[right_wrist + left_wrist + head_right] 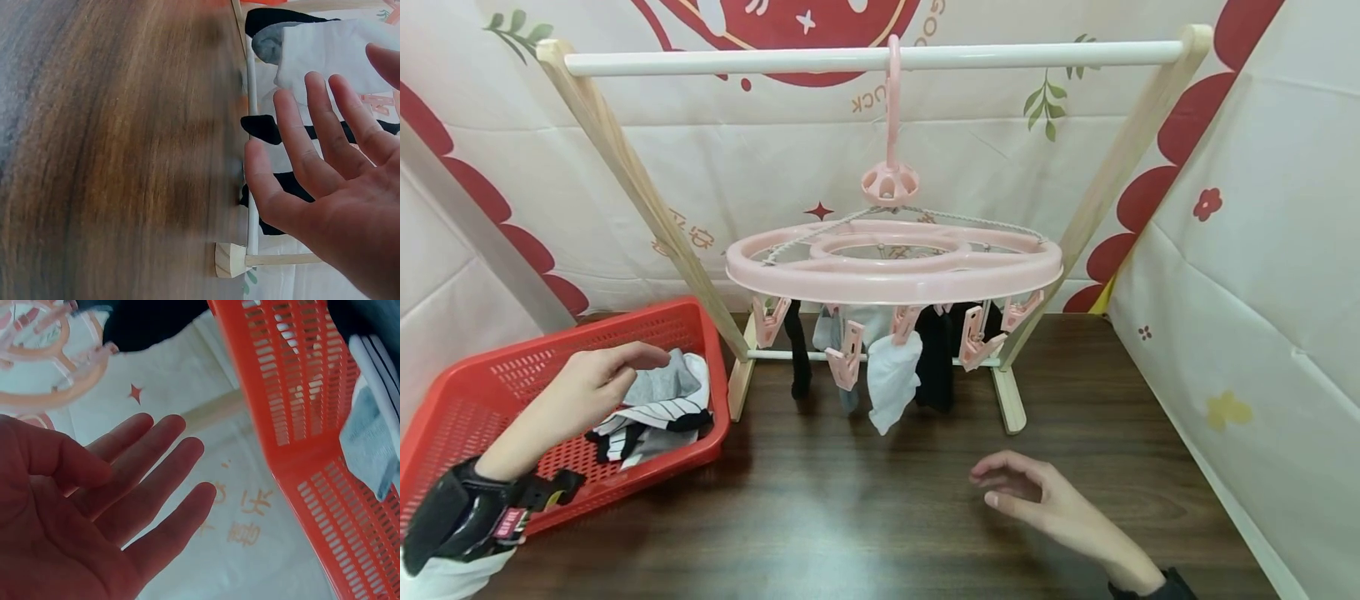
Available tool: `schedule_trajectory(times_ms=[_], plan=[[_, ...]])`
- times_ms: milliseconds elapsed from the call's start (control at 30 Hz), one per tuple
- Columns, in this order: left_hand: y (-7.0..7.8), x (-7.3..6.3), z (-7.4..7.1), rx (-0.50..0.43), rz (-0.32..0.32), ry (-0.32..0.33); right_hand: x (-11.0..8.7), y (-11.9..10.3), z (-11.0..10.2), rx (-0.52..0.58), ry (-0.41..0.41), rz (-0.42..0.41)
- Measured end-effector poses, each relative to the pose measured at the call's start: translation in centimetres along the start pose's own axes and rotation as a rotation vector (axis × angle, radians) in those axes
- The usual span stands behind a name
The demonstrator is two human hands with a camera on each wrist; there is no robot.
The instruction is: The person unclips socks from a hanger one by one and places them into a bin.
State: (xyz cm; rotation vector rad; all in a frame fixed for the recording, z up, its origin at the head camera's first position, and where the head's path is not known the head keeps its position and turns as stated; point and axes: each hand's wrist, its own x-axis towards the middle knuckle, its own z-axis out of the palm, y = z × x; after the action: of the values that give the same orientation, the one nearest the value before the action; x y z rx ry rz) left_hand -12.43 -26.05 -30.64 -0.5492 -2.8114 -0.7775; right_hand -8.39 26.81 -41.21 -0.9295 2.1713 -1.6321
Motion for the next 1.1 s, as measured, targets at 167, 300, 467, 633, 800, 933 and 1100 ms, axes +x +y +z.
schedule_trajectory(times_ms=[167, 300, 467, 633, 800, 933, 1100], plan=[[1.1, 0.0, 0.6, -0.007, 0.032, -0.037, 0.2, -0.4, -0.3, 0.007, 0.008, 0.050], [2.0, 0.2, 0.9, -0.006, 0.064, -0.063, 0.4, -0.9, -0.7, -0.009, 0.026, 0.087], [3.2, 0.3, 1.3, 0.003, 0.105, -0.071, 0.7, -1.7, -1.8, -0.062, 0.067, 0.099], [4.6, 0.3, 1.3, 0.025, 0.154, -0.046, 0.9, -2.9, -3.4, -0.156, 0.126, 0.085], [6.0, 0.6, 1.1, 0.037, 0.175, -0.023, 1.3, -4.8, -4.8, -0.256, 0.186, 0.091], [6.6, 1.3, 0.7, 0.052, 0.208, 0.018, 2.1, -6.5, -5.7, -0.275, 0.192, 0.073], [7.1, 2.3, -0.2, 0.073, 0.230, 0.021, 2.7, -8.6, -6.8, -0.347, 0.221, 0.026]])
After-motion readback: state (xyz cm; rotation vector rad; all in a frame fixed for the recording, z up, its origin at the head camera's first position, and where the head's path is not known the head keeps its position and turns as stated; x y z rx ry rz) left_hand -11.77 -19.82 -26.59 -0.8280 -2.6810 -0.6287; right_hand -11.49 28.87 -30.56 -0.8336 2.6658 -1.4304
